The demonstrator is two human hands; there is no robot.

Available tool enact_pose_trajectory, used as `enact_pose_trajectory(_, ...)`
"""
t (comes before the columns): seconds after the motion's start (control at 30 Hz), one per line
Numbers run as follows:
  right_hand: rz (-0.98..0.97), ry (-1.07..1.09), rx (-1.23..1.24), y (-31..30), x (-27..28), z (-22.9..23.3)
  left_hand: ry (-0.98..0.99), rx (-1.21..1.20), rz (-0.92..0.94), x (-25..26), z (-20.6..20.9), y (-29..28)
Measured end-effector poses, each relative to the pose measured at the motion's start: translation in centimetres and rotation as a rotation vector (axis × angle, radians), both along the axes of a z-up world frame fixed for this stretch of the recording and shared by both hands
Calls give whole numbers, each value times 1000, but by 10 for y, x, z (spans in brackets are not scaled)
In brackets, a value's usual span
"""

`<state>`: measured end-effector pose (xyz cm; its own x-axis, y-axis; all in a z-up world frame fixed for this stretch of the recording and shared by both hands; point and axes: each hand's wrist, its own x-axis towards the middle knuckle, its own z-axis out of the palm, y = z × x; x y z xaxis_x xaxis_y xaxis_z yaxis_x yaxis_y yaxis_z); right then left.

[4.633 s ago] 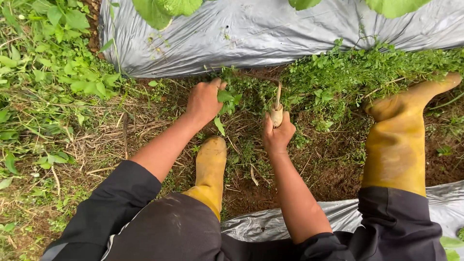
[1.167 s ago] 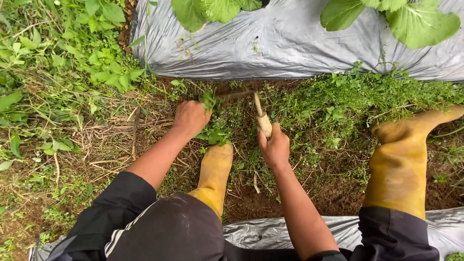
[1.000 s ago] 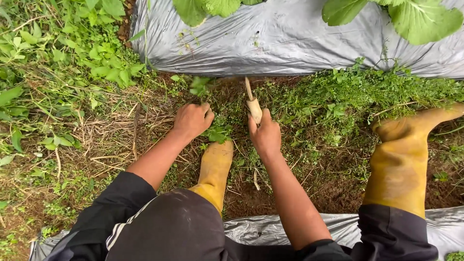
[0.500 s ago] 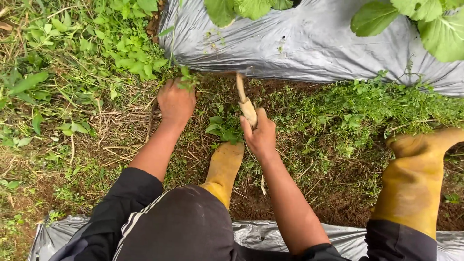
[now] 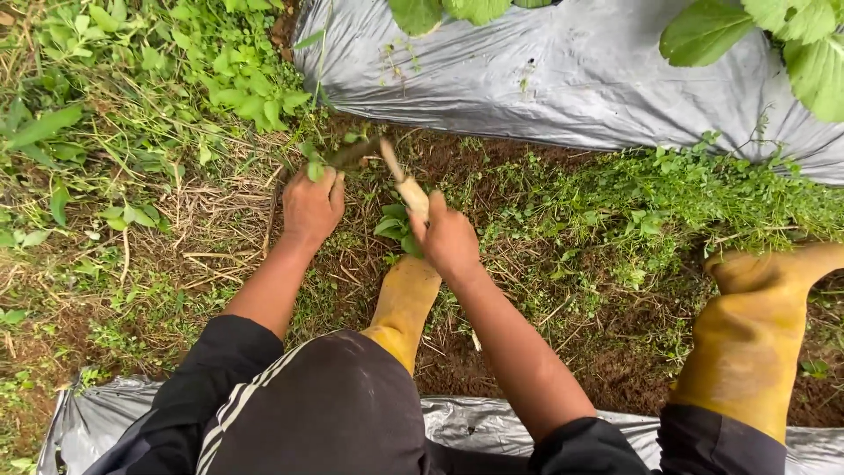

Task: The person uses a small hand hoe to remove weeds from the soil between rows of crops covered with plastic mulch. They repeatedly scrape the ground to uproot the weeds and occasionally pull them out by hand.

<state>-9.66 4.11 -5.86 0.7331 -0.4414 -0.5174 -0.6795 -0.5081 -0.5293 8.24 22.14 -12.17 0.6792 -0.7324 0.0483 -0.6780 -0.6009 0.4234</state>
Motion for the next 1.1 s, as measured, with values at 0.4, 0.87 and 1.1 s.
enact_pose_trajectory(0.4, -290, -48, -30, -13, -48, -6, -163, 1, 25, 12, 17, -31)
enact_pose_trajectory(0.87, -681, -333, 71, 6, -41, -2, -223, -113, 60, 17, 47, -93)
enact_pose_trajectory(1.1, -625, -289, 91, 2, -61, -9, -95, 116, -38, 15, 22, -27)
